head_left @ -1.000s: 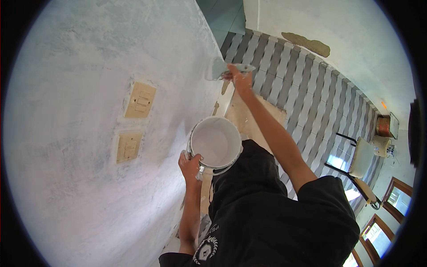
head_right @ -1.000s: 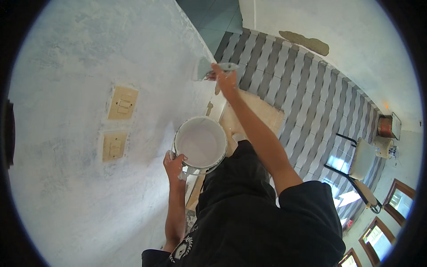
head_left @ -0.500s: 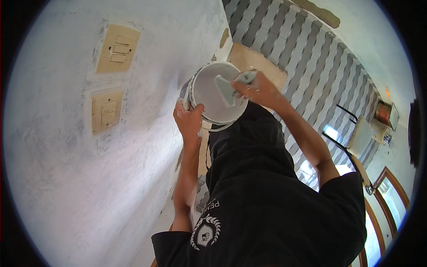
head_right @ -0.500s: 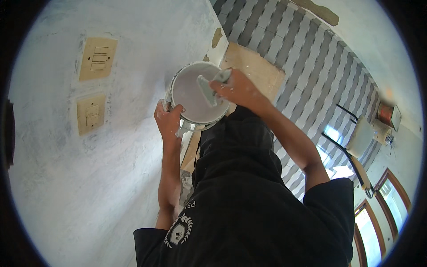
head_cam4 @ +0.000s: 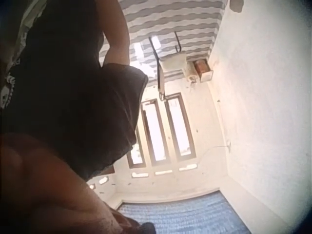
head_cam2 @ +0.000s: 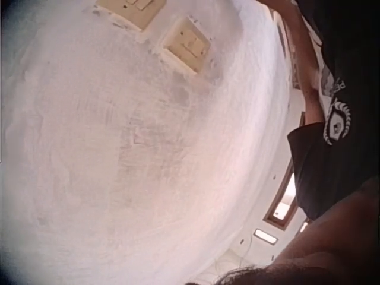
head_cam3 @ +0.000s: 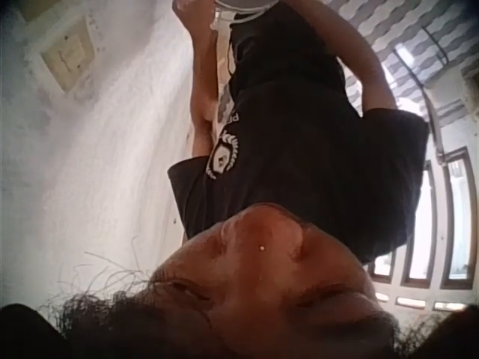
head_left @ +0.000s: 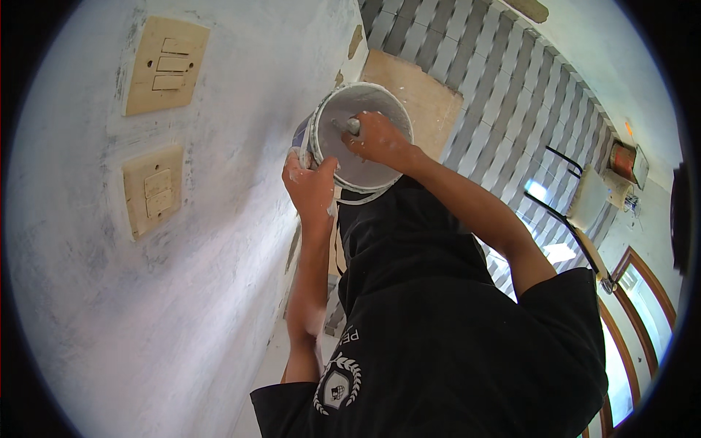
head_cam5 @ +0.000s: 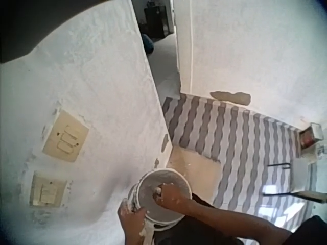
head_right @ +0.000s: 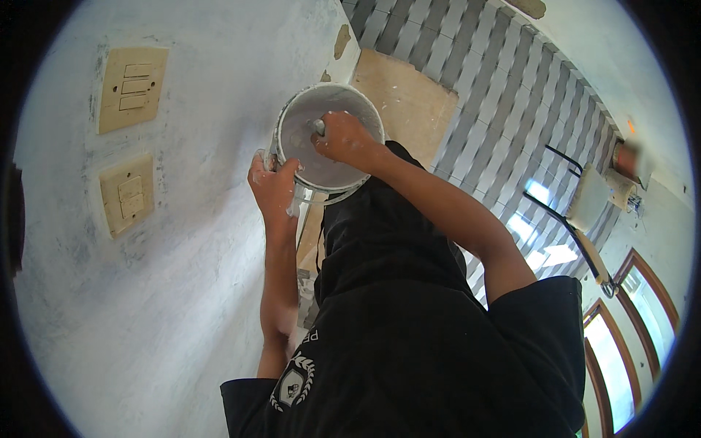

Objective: Applying putty or wall filler to a wall using a spatula and a bucket of substance.

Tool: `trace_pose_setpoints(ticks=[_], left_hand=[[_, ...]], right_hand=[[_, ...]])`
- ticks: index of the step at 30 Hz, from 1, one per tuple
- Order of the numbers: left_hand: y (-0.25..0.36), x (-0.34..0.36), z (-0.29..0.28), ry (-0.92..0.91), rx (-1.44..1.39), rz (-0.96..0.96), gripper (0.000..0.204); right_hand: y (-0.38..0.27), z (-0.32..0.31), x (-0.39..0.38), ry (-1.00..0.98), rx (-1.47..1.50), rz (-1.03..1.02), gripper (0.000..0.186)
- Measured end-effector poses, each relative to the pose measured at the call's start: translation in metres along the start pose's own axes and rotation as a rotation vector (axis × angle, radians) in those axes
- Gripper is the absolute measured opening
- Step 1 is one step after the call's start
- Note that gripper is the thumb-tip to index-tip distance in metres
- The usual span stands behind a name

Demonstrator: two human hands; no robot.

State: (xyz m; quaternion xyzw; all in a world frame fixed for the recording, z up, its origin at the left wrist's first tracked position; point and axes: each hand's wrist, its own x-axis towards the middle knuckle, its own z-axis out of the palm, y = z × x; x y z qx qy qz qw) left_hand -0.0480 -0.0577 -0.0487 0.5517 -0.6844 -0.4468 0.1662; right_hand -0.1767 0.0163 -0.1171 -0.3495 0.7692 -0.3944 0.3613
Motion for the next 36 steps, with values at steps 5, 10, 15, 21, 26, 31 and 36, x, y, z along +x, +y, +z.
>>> trace_pose_setpoints(ticks=[5,10,15,21,26,31,36], left_hand=[[0.007,0.004,-0.005,-0.007,-0.005,-0.019,0.025],[0.018,0.005,-0.012,-0.037,-0.107,-0.086,0.022],[0.018,0.01,-0.016,-0.033,-0.186,-0.097,0.027],[0.025,-0.002,-0.015,-0.042,-0.277,-0.141,0.025],[0.022,0.005,-0.01,-0.041,-0.275,-0.171,0.022],[0.003,0.016,0.003,-0.022,-0.147,-0.121,0.021],[-0.066,0.04,0.039,0.012,-0.006,0.008,0.022]], right_hand=[[0.005,-0.032,-0.01,-0.013,0.261,0.086,0.031],[-0.013,-0.087,-0.032,-0.1,0.724,0.184,0.03],[-0.016,-0.109,-0.045,-0.047,0.778,0.189,0.032],[-0.011,-0.121,-0.069,-0.022,0.742,0.173,0.039],[-0.002,-0.12,-0.068,0.035,0.575,0.158,0.035],[0.025,-0.115,-0.064,0.068,0.452,-0.039,0.025],[0.074,-0.103,-0.051,0.082,0.501,-0.026,0.022]])
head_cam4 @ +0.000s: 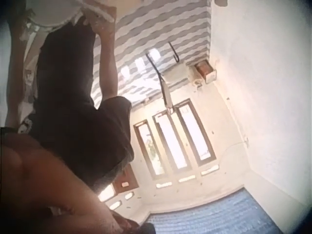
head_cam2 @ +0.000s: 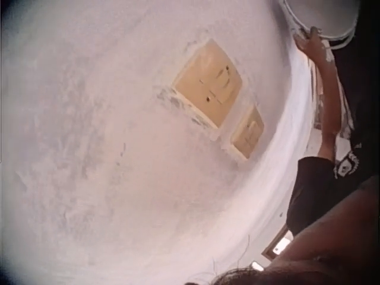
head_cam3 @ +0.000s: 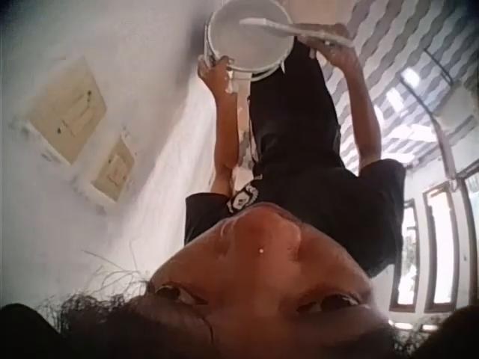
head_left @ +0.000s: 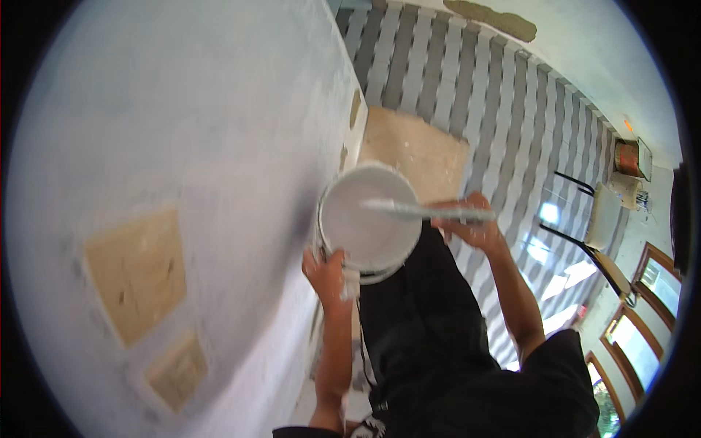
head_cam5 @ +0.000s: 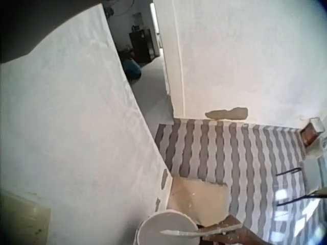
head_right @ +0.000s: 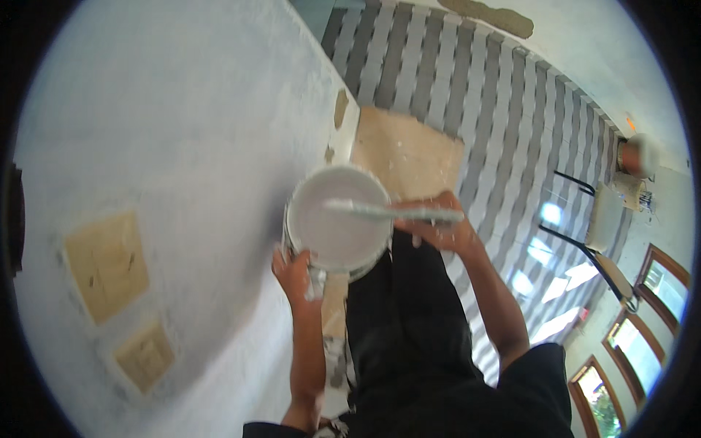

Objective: Applying putty or wall filler to a wall using a spatula and a bucket of substance.

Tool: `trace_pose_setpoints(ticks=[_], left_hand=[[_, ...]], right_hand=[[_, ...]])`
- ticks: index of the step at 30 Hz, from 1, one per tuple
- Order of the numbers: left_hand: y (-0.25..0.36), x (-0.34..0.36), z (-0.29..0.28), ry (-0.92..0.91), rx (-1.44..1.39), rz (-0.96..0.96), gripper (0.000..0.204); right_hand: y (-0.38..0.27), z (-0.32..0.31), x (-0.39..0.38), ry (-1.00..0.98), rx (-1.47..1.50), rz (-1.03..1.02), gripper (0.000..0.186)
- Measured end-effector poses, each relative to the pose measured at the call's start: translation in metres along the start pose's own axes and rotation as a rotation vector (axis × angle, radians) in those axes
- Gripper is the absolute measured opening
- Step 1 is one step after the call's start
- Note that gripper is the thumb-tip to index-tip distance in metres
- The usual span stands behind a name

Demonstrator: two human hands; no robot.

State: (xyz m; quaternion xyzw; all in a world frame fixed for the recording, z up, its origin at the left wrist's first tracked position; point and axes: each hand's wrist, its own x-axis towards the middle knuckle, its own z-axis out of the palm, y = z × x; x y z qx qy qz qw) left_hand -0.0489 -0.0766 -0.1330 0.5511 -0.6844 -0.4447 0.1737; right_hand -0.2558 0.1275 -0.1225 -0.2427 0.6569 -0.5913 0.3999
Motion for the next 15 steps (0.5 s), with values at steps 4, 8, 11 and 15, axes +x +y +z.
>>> trace_pose_setpoints(ticks=[4,8,11,15], left_hand=[[0.014,0.001,0.017,-0.061,-0.394,-0.309,0.025],[-0.011,0.01,0.035,-0.047,-0.354,-0.255,0.024],[-0.014,0.013,0.045,-0.047,-0.287,-0.217,0.023],[-0.002,0.006,0.032,-0.062,-0.324,-0.239,0.022]], right_hand=[[0.03,0.0,0.004,0.064,0.199,0.07,0.022],[0.054,0.0,0.011,0.092,0.256,0.112,0.022],[0.058,0.018,0.012,0.209,0.386,0.087,0.023],[0.035,0.023,0.012,0.241,0.464,0.1,0.021]])
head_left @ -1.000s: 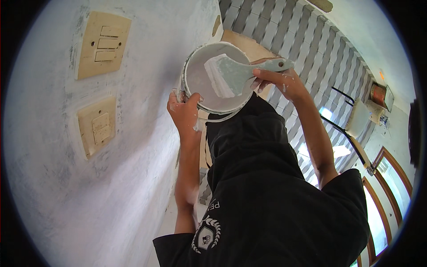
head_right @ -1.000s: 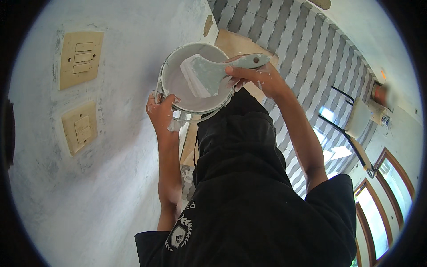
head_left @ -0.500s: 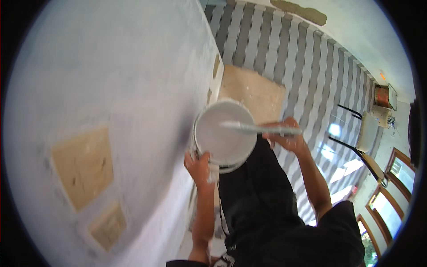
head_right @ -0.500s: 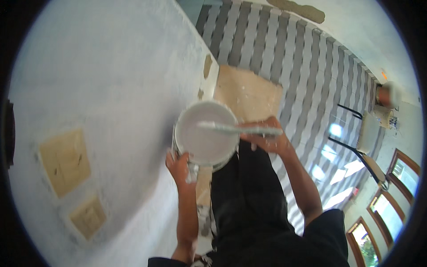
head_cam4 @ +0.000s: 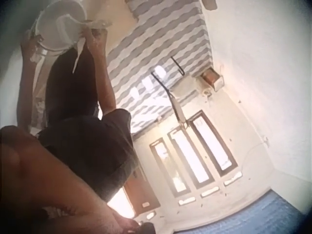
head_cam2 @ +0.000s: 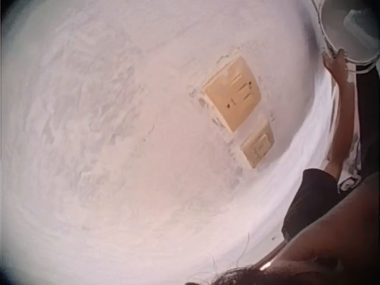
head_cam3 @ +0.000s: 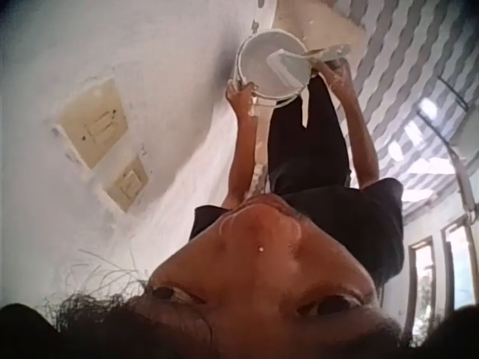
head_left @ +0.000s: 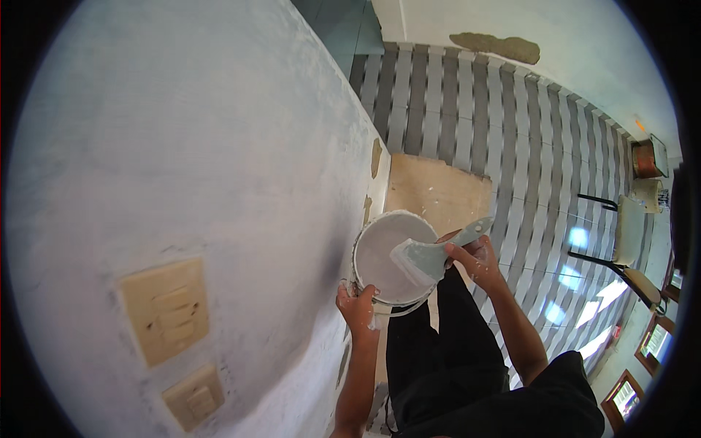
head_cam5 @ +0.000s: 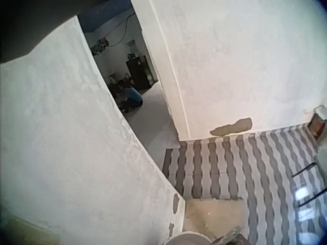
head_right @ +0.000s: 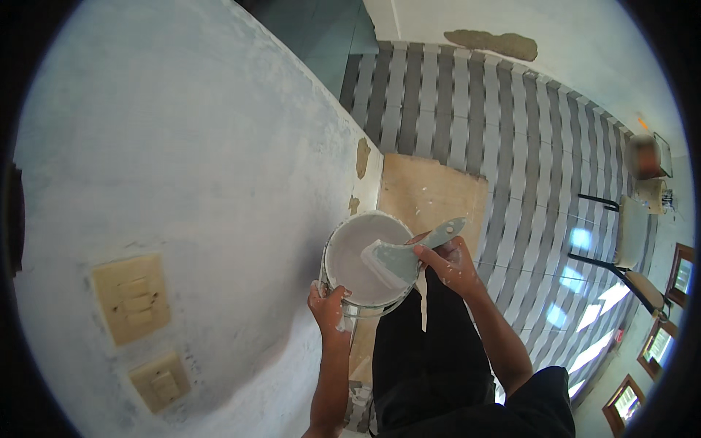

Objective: Applying putty or wall filler to a wall using a spatula and a bucket of substance.

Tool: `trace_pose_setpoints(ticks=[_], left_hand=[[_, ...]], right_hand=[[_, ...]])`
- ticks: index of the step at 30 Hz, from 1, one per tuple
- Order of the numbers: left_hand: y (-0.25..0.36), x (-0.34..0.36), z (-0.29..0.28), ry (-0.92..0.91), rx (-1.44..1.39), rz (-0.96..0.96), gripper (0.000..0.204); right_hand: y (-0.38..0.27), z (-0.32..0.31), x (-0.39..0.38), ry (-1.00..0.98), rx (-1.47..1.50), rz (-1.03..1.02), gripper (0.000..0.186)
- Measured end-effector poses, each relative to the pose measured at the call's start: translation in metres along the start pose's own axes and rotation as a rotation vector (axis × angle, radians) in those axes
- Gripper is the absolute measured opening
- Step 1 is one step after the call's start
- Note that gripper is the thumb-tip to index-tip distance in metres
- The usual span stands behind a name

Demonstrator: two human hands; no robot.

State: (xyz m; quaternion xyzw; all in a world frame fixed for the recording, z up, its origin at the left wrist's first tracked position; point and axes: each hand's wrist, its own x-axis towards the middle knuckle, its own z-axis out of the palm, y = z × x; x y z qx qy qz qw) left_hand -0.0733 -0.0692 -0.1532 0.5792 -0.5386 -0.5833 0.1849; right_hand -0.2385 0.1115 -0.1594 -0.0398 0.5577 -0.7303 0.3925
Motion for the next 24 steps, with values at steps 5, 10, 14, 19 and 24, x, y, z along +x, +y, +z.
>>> trace_pose_setpoints(ticks=[5,10,14,19,24], left_hand=[[0.025,-0.021,-0.02,-0.062,0.188,0.056,0.021],[0.032,-0.027,-0.038,-0.1,0.186,0.148,0.021],[0.049,-0.042,-0.051,-0.08,0.358,0.383,0.02],[0.064,-0.074,-0.057,-0.142,0.274,0.425,0.021],[0.054,-0.082,-0.058,-0.249,0.144,0.43,0.022]], right_hand=[[-0.027,0.019,-0.023,-0.011,-0.002,-0.043,0.021],[-0.051,0.037,-0.055,0.003,-0.058,-0.124,0.023],[-0.063,0.036,-0.078,0.001,-0.273,-0.232,0.02],[-0.06,0.07,-0.098,0.053,-0.493,-0.174,0.02],[-0.008,0.094,-0.087,0.15,-0.894,-0.351,0.025]])
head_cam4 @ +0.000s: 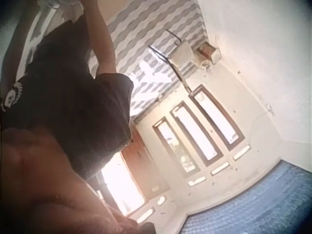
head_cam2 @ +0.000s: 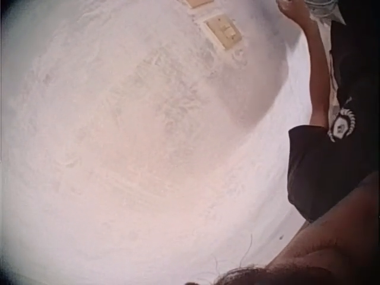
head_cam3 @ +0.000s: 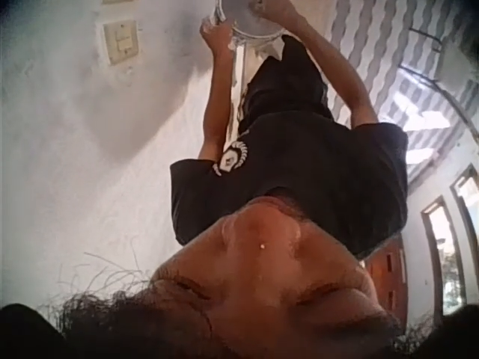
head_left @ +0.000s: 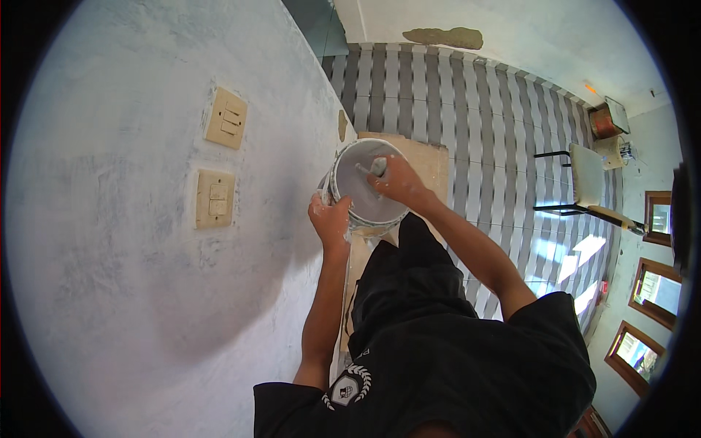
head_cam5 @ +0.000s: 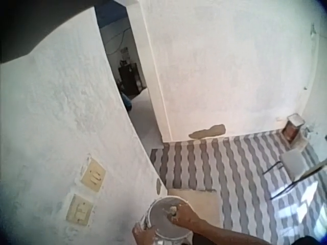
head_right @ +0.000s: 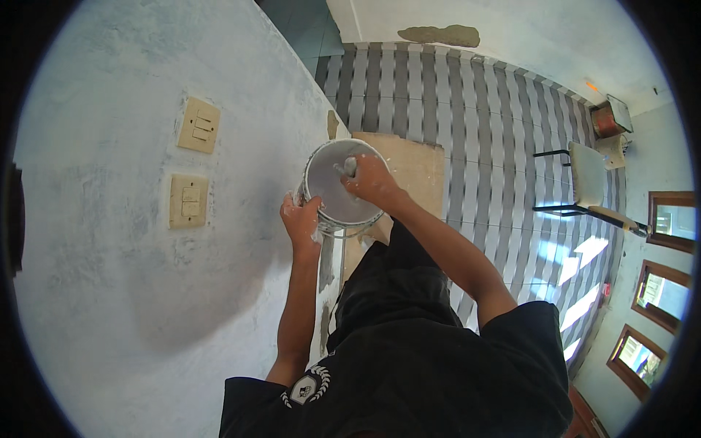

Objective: Applying putty or wall filler to a wall using a spatula and a bucket of substance.

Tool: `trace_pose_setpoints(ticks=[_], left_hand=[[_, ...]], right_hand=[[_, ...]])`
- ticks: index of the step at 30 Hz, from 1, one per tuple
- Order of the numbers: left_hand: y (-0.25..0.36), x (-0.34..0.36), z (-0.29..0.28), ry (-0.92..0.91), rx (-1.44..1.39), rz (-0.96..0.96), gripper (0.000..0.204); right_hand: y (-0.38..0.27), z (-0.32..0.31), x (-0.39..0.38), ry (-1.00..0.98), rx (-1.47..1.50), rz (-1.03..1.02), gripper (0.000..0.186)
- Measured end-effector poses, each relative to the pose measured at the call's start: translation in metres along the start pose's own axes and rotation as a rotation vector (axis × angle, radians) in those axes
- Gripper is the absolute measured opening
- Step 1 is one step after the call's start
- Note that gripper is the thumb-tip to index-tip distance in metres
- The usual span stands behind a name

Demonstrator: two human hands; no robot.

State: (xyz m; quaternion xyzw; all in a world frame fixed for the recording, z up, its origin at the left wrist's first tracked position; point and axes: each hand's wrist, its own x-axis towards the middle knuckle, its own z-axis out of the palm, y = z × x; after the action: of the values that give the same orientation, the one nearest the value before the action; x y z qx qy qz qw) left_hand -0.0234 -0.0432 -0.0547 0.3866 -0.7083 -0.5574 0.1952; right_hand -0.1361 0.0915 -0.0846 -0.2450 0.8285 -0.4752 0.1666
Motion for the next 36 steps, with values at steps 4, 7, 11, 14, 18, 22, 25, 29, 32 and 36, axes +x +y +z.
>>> trace_pose_setpoints(ticks=[4,7,11,14,18,22,25,29,32,36], left_hand=[[-0.016,-0.008,-0.004,-0.028,0.028,0.004,0.021],[-0.014,-0.01,-0.002,-0.02,-0.013,-0.013,0.019],[-0.014,-0.005,-0.015,0.014,-0.055,-0.103,0.026],[-0.011,-0.002,-0.025,0.036,-0.065,-0.082,0.02],[0.013,-0.003,-0.033,0.079,-0.12,-0.097,0.019],[0.033,-0.008,-0.04,0.111,-0.213,-0.089,0.018],[0.038,-0.006,-0.042,0.103,-0.241,-0.095,0.018],[0.041,0.003,-0.039,0.072,-0.284,-0.162,0.021],[0.032,0.021,-0.051,0.06,-0.246,-0.089,0.019],[0.054,0.028,-0.059,0.041,-0.176,-0.066,0.013]], right_hand=[[0.018,0.036,0.0,-0.014,-0.146,-0.06,0.027],[0.019,0.035,0.001,0.013,-0.197,-0.089,0.032],[-0.018,-0.009,0.002,-0.126,-0.066,-0.061,0.032],[-0.043,-0.042,-0.001,-0.186,0.285,-0.016,0.025],[-0.068,-0.082,-0.008,-0.292,0.674,0.072,0.017],[-0.068,-0.095,-0.011,-0.284,0.703,-0.035,0.021],[-0.064,-0.097,-0.01,-0.293,0.613,-0.159,0.021],[-0.059,-0.103,-0.001,-0.247,0.559,-0.274,0.022],[-0.064,-0.11,0.013,-0.262,0.574,-0.286,0.022],[-0.074,-0.113,0.03,-0.275,0.827,-0.273,0.022]])
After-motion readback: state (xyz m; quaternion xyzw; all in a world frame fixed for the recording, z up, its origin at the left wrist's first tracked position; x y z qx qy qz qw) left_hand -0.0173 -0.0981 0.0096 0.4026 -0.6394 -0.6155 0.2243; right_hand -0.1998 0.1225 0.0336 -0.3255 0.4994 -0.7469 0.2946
